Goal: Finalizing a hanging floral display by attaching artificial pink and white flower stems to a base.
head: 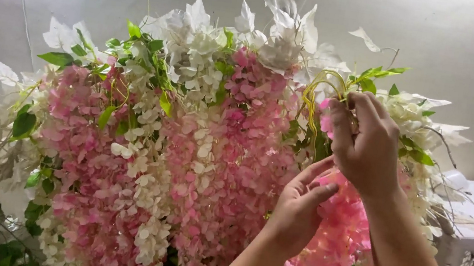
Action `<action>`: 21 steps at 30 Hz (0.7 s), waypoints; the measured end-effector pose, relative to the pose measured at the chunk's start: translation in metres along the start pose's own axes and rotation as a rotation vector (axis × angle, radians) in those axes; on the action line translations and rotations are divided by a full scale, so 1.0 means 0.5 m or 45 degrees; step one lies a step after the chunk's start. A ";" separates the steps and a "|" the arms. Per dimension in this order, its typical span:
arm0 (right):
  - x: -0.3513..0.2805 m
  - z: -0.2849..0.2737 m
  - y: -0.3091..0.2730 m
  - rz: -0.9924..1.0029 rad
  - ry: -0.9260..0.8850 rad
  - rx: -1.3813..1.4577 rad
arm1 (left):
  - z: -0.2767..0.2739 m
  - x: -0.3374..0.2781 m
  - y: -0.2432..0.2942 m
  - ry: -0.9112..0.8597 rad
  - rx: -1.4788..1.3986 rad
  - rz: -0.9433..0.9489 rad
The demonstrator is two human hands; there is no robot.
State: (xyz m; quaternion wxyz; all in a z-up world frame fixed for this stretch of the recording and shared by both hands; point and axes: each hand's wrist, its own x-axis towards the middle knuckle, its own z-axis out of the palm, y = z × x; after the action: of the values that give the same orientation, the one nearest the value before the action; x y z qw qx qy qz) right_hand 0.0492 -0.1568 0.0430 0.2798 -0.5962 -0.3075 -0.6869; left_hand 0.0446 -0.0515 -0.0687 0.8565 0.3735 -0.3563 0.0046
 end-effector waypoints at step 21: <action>0.131 -0.119 0.070 -0.276 0.094 -0.173 | 0.208 0.207 -0.156 -0.043 0.129 -0.136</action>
State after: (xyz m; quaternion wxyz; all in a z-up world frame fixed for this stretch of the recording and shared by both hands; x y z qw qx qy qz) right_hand 0.0285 -0.2257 0.1052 0.1740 -0.5515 -0.3124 -0.7537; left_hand 0.0800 -0.2015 -0.0062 0.8293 0.4348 -0.3498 -0.0293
